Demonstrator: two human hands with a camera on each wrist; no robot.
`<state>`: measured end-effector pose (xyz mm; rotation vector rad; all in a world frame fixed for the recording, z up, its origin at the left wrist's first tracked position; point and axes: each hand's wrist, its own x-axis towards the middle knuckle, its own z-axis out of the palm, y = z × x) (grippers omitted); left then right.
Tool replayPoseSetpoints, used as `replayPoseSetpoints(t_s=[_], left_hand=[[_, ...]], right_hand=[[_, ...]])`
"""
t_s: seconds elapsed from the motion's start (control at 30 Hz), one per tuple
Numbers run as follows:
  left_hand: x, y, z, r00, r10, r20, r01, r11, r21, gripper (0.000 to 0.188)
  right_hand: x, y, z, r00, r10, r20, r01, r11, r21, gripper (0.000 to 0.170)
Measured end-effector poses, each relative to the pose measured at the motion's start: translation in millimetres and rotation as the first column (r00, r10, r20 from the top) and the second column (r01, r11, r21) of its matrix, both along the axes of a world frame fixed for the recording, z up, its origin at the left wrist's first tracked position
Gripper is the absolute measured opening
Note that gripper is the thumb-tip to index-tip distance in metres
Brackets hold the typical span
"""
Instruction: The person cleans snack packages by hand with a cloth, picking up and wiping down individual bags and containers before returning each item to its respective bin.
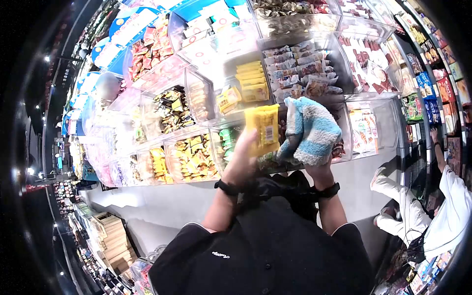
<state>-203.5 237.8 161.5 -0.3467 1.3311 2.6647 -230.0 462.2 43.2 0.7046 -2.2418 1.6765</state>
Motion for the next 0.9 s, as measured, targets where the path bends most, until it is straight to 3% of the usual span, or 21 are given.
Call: replayPoseSetpoints(t_s=[0.07, 0.1, 0.13, 0.17, 0.2, 0.23, 0.3, 0.4, 0.43, 0.47, 0.53, 0.57, 0.6, 0.63, 0.67, 0.73, 0.87, 0.9], left_hand=[[-17.0, -18.7, -23.2, 0.988, 0.069, -0.136, -0.082, 0.992, -0.094, 0.062], [-25.4, -31.3, -26.1, 0.981, 0.107, -0.159, -0.13, 0.981, -0.145, 0.068], [-29.8, -42.9, -26.3, 0.985, 0.124, -0.118, -0.161, 0.908, -0.387, 0.071], [-38.3, -54.3, -32.5, 0.979, 0.149, -0.141, -0.203, 0.8, -0.564, 0.075], [-48.2, -64.8, -36.7, 0.971, 0.169, -0.169, -0.239, 0.657, -0.715, 0.079], [-57.7, -76.1, -39.1, 0.969, 0.127, -0.21, -0.245, 0.537, -0.807, 0.082], [-77.7, -94.9, -45.6, 0.965, 0.073, -0.251, -0.261, 0.211, -0.942, 0.086], [-98.8, -102.6, -42.9, 0.994, 0.108, -0.017, -0.028, 0.099, -0.995, 0.087], [-105.7, -103.0, -42.0, 0.996, 0.086, 0.022, 0.008, 0.16, -0.987, 0.088], [-114.9, -106.9, -44.6, 0.994, 0.017, 0.108, 0.105, 0.127, -0.986, 0.091], [-132.3, -110.9, -63.9, 0.986, -0.145, 0.077, 0.101, 0.164, -0.981, 0.102], [-138.3, -110.1, -66.3, 0.978, -0.188, 0.088, 0.12, 0.163, -0.979, 0.108], [-140.9, -108.4, -70.1, 0.974, -0.158, 0.161, 0.181, 0.123, -0.976, 0.113], [-144.8, -105.3, -74.8, 0.962, -0.13, 0.241, 0.248, 0.045, -0.968, 0.114], [-148.4, -101.6, -78.1, 0.942, -0.101, 0.32, 0.318, -0.032, -0.947, 0.114], [-162.8, -94.4, -84.4, 0.88, -0.021, 0.474, 0.453, -0.263, -0.852, 0.107], [-178.9, -103.8, -88.7, 0.794, -0.145, 0.59, 0.573, -0.142, -0.807, 0.107], [-172.6, -100.2, -91.0, 0.836, -0.103, 0.539, 0.517, -0.184, -0.836, 0.105]], right_hand=[[-2.5, 13.0, -4.8, 0.984, 0.038, 0.175, -0.003, 0.981, -0.196, 0.064], [-0.9, 18.8, -11.2, 0.898, 0.248, 0.365, -0.009, 0.837, -0.547, 0.061], [-1.4, 23.2, -17.5, 0.797, 0.428, 0.426, 0.104, 0.598, -0.795, 0.058], [-0.7, 27.5, -17.9, 0.761, 0.498, 0.415, 0.159, 0.477, -0.864, 0.055], [2.0, 29.1, -10.8, 0.766, 0.477, 0.432, 0.174, 0.493, -0.853, 0.055], [2.8, 36.8, -8.2, 0.767, 0.509, 0.39, 0.179, 0.414, -0.892, 0.054], [9.1, 42.6, -2.1, 0.767, 0.476, 0.431, 0.195, 0.467, -0.862, 0.053], [14.8, 55.5, -7.6, 0.803, 0.342, 0.488, 0.098, 0.732, -0.674, 0.051], [23.9, 72.9, -41.7, 0.874, 0.042, 0.483, 0.093, 0.964, -0.25, 0.052], [24.4, 71.1, -30.6, 0.87, -0.029, 0.493, 0.162, 0.959, -0.231, 0.054], [24.3, 64.0, -0.8, 0.843, -0.166, 0.512, 0.3, 0.934, -0.192, 0.059], [22.2, 60.4, 8.2, 0.709, 0.158, 0.687, 0.453, 0.645, -0.616, 0.061], [21.3, 60.7, 11.6, 0.59, 0.525, 0.613, 0.638, 0.162, -0.753, 0.062], [25.7, 71.4, -16.6, 0.726, 0.194, 0.66, 0.377, 0.691, -0.617, 0.06], [29.6, 80.5, -41.3, 0.854, -0.222, 0.47, 0.32, 0.937, -0.138, 0.058], [27.9, 87.2, -39.3, 0.879, -0.273, 0.392, 0.306, 0.952, -0.022, 0.054], [27.5, 93.1, -40.9, 0.878, -0.326, 0.349, 0.333, 0.942, 0.043, 0.049], [27.5, 94.6, -42.8, 0.886, -0.334, 0.321, 0.331, 0.941, 0.067, 0.049]])
